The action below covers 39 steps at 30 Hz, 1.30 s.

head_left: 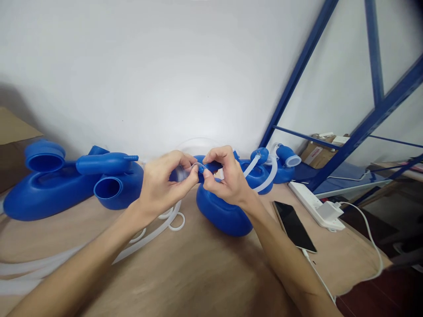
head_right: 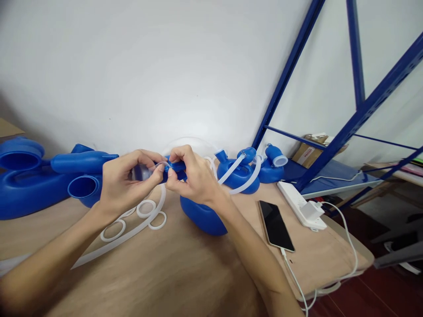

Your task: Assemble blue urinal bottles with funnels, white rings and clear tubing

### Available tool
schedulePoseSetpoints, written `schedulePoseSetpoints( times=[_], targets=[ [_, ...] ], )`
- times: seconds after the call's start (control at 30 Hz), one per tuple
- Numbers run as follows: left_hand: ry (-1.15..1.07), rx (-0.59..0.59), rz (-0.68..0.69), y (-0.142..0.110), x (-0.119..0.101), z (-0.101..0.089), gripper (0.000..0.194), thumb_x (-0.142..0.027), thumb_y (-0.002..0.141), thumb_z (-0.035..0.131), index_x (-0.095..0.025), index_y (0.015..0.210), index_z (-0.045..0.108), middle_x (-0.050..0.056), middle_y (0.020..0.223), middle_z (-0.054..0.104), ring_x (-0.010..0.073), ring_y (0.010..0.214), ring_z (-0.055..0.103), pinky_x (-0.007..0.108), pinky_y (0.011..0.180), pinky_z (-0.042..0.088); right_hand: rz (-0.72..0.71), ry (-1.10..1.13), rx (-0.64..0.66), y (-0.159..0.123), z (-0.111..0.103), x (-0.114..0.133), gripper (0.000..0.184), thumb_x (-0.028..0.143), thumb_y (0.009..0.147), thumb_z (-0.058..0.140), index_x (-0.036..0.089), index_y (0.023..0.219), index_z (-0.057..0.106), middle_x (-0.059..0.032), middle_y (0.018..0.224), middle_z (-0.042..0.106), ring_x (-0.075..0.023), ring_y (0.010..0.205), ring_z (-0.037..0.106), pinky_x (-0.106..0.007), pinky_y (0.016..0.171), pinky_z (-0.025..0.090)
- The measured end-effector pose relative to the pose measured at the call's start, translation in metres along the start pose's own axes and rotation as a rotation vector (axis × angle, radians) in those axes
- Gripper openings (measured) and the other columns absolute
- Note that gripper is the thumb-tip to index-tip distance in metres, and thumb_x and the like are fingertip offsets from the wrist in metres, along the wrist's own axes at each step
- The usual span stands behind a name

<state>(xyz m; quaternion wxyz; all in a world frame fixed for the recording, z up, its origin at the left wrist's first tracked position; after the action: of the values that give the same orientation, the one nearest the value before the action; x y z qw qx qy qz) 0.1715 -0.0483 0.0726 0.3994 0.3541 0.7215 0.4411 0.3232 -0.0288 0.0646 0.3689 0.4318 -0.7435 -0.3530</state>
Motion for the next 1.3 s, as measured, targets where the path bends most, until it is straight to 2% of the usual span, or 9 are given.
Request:
schedulePoseSetpoints(
  times=[0.1, 0.27, 0.37, 0.57, 0.7, 0.83, 0.97, 1.13, 1.3],
  targets=[
    [-0.028, 0.117, 0.057, 0.003, -0.002, 0.002, 0.01, -0.019, 0.088, 0.065, -0.021, 0.096, 0.059, 0.003, 0.096, 0.076, 0.0173, 0.085, 0.073, 0.03, 0.077, 0.057, 0.024, 0.064, 0.069, 0.004, -0.004, -0.001, 0.016, 0.027, 0.093, 0.056, 0.025, 0.106, 0.047, 0.0, 0.096, 0.059, -0.0145, 0.079, 0.059, -0.03, 0.07, 0.049],
    [0.149, 0.628, 0.018, 0.002, 0.008, 0.011, 0.06, -0.04, 0.091, 0.066, -0.025, 0.146, 0.049, 0.01, 0.145, 0.061, 0.0284, 0.121, 0.065, 0.039, 0.097, 0.054, 0.183, 0.192, 0.139, 0.008, -0.01, -0.012, 0.015, 0.037, 0.105, 0.05, 0.023, 0.103, 0.052, -0.0015, 0.095, 0.06, -0.0158, 0.085, 0.06, -0.033, 0.081, 0.051],
    [0.289, 0.735, -0.118, 0.004, 0.029, -0.004, 0.061, -0.054, 0.09, 0.066, -0.028, 0.144, 0.054, 0.008, 0.134, 0.068, 0.0282, 0.103, 0.07, 0.038, 0.086, 0.054, 0.198, 0.177, 0.291, 0.008, -0.006, -0.013, 0.025, 0.044, 0.105, 0.054, 0.022, 0.119, 0.057, -0.0061, 0.115, 0.066, -0.0203, 0.106, 0.064, -0.038, 0.097, 0.051],
    [0.494, 0.848, -0.429, 0.005, 0.079, -0.042, 0.082, -0.079, 0.082, 0.06, -0.022, 0.141, 0.057, 0.01, 0.108, 0.075, 0.0324, 0.095, 0.069, 0.041, 0.084, 0.051, 0.312, -0.123, 0.654, -0.008, -0.011, -0.035, 0.072, 0.06, 0.1, 0.056, 0.029, 0.162, 0.036, -0.0115, 0.159, 0.046, -0.0321, 0.144, 0.047, -0.052, 0.121, 0.036],
    [0.568, 0.978, -0.504, -0.012, 0.103, -0.028, 0.074, -0.078, 0.08, 0.061, -0.019, 0.126, 0.064, 0.015, 0.105, 0.073, 0.0365, 0.095, 0.068, 0.042, 0.081, 0.05, 0.575, -0.227, 0.921, -0.036, -0.013, -0.077, 0.087, 0.065, 0.096, 0.057, 0.029, 0.168, 0.026, -0.0132, 0.164, 0.043, -0.0374, 0.147, 0.046, -0.052, 0.121, 0.037],
    [0.393, 1.024, -0.496, -0.033, 0.111, 0.016, 0.061, -0.066, 0.076, 0.065, -0.02, 0.117, 0.06, 0.015, 0.115, 0.072, 0.036, 0.103, 0.068, 0.041, 0.087, 0.05, 0.703, -0.226, 1.065, -0.056, -0.005, -0.104, 0.094, 0.066, 0.089, 0.064, 0.02, 0.165, 0.035, -0.0158, 0.162, 0.049, -0.039, 0.146, 0.049, -0.047, 0.119, 0.039],
    [0.23, 1.011, -0.633, -0.052, 0.126, 0.045, 0.063, -0.065, 0.074, 0.065, -0.019, 0.115, 0.052, 0.013, 0.107, 0.071, 0.0344, 0.101, 0.067, 0.04, 0.085, 0.05, 0.705, -0.267, 1.062, -0.058, 0.0, -0.116, 0.069, 0.053, 0.095, 0.062, 0.015, 0.152, 0.054, -0.0177, 0.15, 0.061, -0.0364, 0.134, 0.061, -0.046, 0.112, 0.047],
    [0.116, 0.983, -0.831, -0.06, 0.132, 0.047, 0.069, -0.067, 0.072, 0.067, -0.022, 0.118, 0.042, 0.005, 0.092, 0.068, 0.0294, 0.086, 0.068, 0.035, 0.072, 0.048, 0.681, -0.21, 1.015, -0.056, -0.009, -0.125, 0.066, 0.051, 0.098, 0.059, 0.018, 0.155, 0.052, -0.0147, 0.156, 0.056, -0.0339, 0.14, 0.056, -0.045, 0.117, 0.044],
    [0.315, 0.927, -0.661, -0.037, 0.089, 0.034, 0.06, -0.067, 0.075, 0.065, -0.021, 0.11, 0.049, 0.008, 0.09, 0.069, 0.0298, 0.082, 0.066, 0.036, 0.069, 0.046, 0.708, -0.185, 0.963, -0.056, -0.017, -0.134, 0.072, 0.059, 0.095, 0.061, 0.025, 0.157, 0.049, -0.0114, 0.156, 0.056, -0.0341, 0.138, 0.059, -0.045, 0.114, 0.046]
  ],
)
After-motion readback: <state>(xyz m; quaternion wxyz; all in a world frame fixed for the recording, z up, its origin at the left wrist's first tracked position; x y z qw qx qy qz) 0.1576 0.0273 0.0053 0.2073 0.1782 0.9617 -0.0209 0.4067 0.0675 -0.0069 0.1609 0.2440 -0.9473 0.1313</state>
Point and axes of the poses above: each hand's wrist, its own y-axis towards the middle knuckle, its own z-axis out of the palm, x = y × z, the point moved 7 cm from there along y, towards the middle knuckle
